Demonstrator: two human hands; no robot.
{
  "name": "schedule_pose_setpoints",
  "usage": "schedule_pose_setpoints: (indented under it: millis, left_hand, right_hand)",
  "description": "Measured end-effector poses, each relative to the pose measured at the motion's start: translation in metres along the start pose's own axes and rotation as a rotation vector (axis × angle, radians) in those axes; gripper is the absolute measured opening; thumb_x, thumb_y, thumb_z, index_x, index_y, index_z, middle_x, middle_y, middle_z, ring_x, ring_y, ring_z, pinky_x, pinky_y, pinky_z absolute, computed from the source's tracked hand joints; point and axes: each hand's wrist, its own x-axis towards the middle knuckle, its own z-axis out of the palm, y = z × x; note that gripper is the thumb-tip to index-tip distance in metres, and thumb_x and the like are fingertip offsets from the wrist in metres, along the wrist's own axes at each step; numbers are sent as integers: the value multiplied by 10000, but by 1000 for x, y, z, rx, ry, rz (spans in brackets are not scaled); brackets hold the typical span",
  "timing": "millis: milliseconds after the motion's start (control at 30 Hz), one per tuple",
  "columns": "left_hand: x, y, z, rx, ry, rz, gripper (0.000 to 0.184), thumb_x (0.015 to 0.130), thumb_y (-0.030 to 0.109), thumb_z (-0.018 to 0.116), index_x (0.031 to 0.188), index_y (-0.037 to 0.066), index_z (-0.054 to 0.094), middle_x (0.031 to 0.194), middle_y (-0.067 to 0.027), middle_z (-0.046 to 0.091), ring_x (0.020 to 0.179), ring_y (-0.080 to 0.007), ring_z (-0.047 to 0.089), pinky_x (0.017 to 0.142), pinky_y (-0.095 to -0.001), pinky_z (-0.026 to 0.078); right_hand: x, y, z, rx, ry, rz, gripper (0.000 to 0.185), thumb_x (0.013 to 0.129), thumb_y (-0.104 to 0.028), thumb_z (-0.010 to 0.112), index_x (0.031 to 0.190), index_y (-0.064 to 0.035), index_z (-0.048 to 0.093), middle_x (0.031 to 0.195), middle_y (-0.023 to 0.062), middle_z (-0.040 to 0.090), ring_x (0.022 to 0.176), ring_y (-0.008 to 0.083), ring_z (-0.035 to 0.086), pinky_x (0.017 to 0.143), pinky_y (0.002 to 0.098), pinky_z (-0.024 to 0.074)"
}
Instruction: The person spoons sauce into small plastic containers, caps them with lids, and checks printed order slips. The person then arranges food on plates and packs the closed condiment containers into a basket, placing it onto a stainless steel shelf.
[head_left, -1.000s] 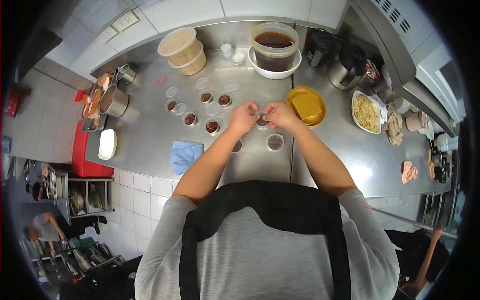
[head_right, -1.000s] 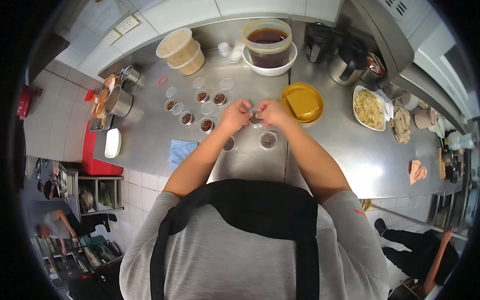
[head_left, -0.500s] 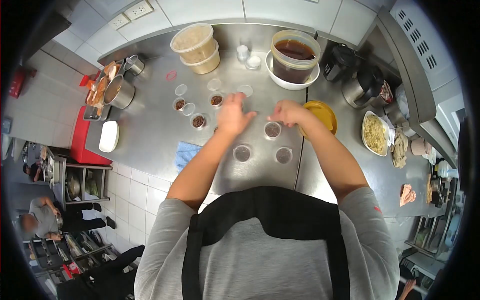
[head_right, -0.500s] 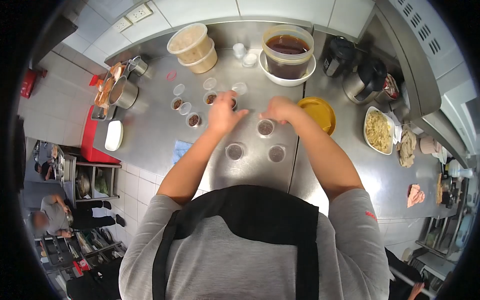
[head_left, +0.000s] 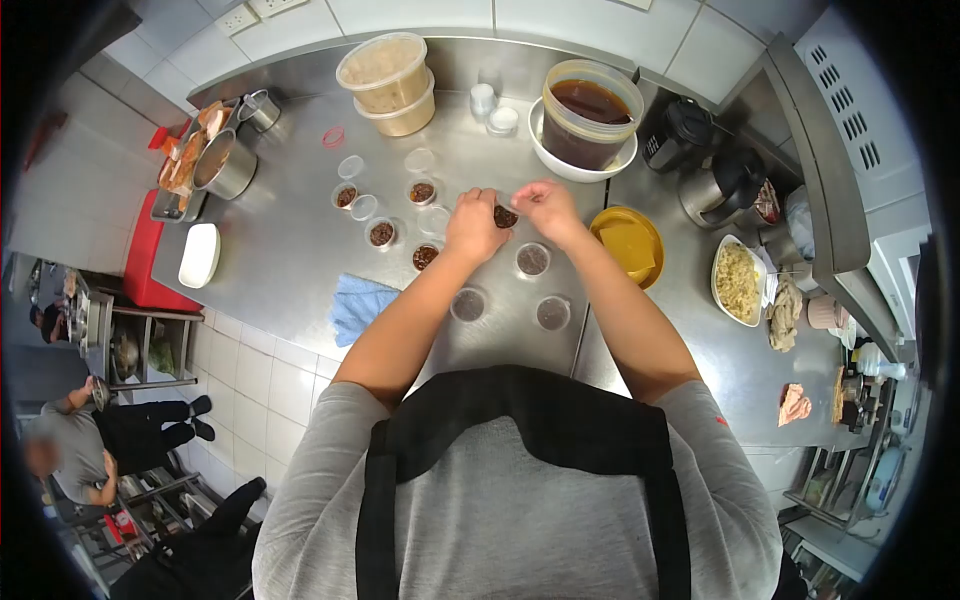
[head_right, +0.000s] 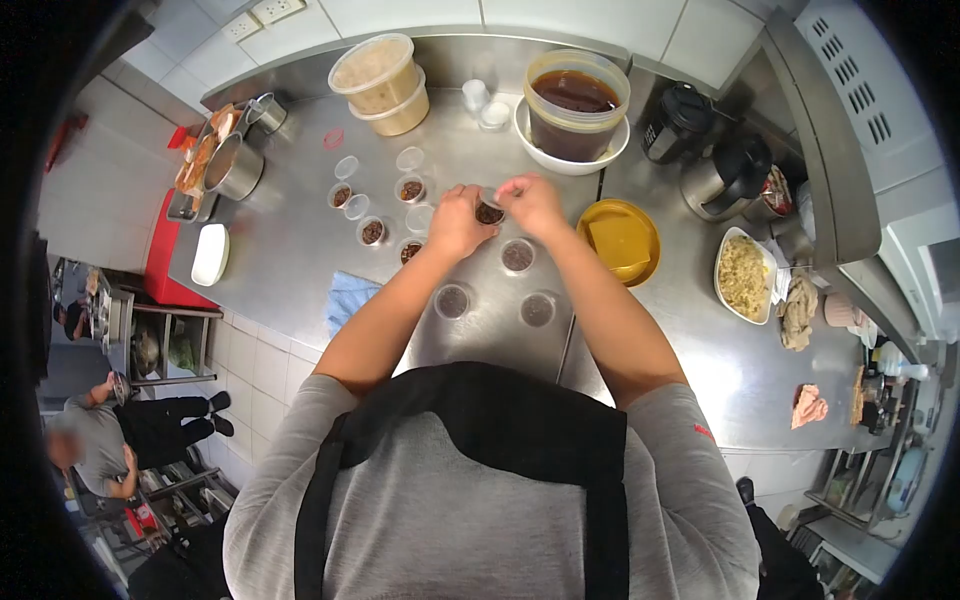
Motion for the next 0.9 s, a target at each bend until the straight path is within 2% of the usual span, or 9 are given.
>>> schedule_pose_setpoints:
  millis: [33,133,300,400,500,600,733,833,900]
  left_hand:
    - [0,0,-1,-57,0,-2,526,572,167,804,1033,32,587,1021,-145,573,1000,-312,539,841,-385,471]
    - [1,-7,-2,-231,-11,-8,483,597,160,799,1014,27,594,927,-127,613,872,-261,598,748,-355,488]
    - [27,-41,20,-496,-106,-129,321,693,137,745,959,16,614,759,-70,647,624,-133,623,566,-276,501]
    - [44,-37,15,-383,-297,-238,289,690,214,720,918,44,669,787,-129,674,715,-236,654,674,-332,513]
    - [65,-28,6,-3,-505,-67,257,694,214,695,900,60,683,796,-134,675,730,-244,658,682,-336,517]
    - [65,-19,4,-28,-479,-142,197,675,107,706,848,32,649,774,-120,667,636,-212,656,607,-316,521]
    - [48,-9,2,38,-253,-148,197,675,167,693,850,81,670,811,-137,664,807,-313,628,719,-391,500]
    - [38,-13,3,-34,-165,-104,230,685,166,708,885,65,655,873,-142,648,818,-313,623,732,-383,495]
    - [15,-12,0,-185,99,11,302,687,169,721,952,60,626,956,-146,610,880,-322,596,766,-381,483]
  right_hand:
    - [-2,1,2,-200,15,-147,102,754,-133,675,830,-66,668,931,72,600,783,224,607,678,334,494]
    - [-7,0,8,-199,69,-210,121,672,-55,710,787,-58,671,913,112,595,754,248,617,678,325,497]
    - [1,-1,7,-274,16,-140,214,651,-49,740,836,-39,634,833,106,618,726,237,623,652,334,509]
    - [14,-13,2,-291,-119,88,289,654,-24,741,897,-41,585,823,77,605,687,178,613,566,302,530]
    - [27,-18,2,-289,-238,250,326,660,-1,734,933,-49,563,802,63,603,649,149,607,498,282,538]
    - [33,-19,3,-321,-286,271,322,660,10,726,931,-45,561,765,68,613,603,155,612,473,280,534]
    - [31,-32,10,-470,-296,255,297,672,4,716,920,-38,559,717,86,618,562,177,624,466,295,528]
    - [25,-44,10,-561,-305,240,273,683,-11,708,915,-35,565,722,105,627,554,196,628,455,309,512]
    - [25,-38,3,-591,-313,154,252,705,-43,697,924,-35,572,740,115,632,560,209,630,467,335,501]
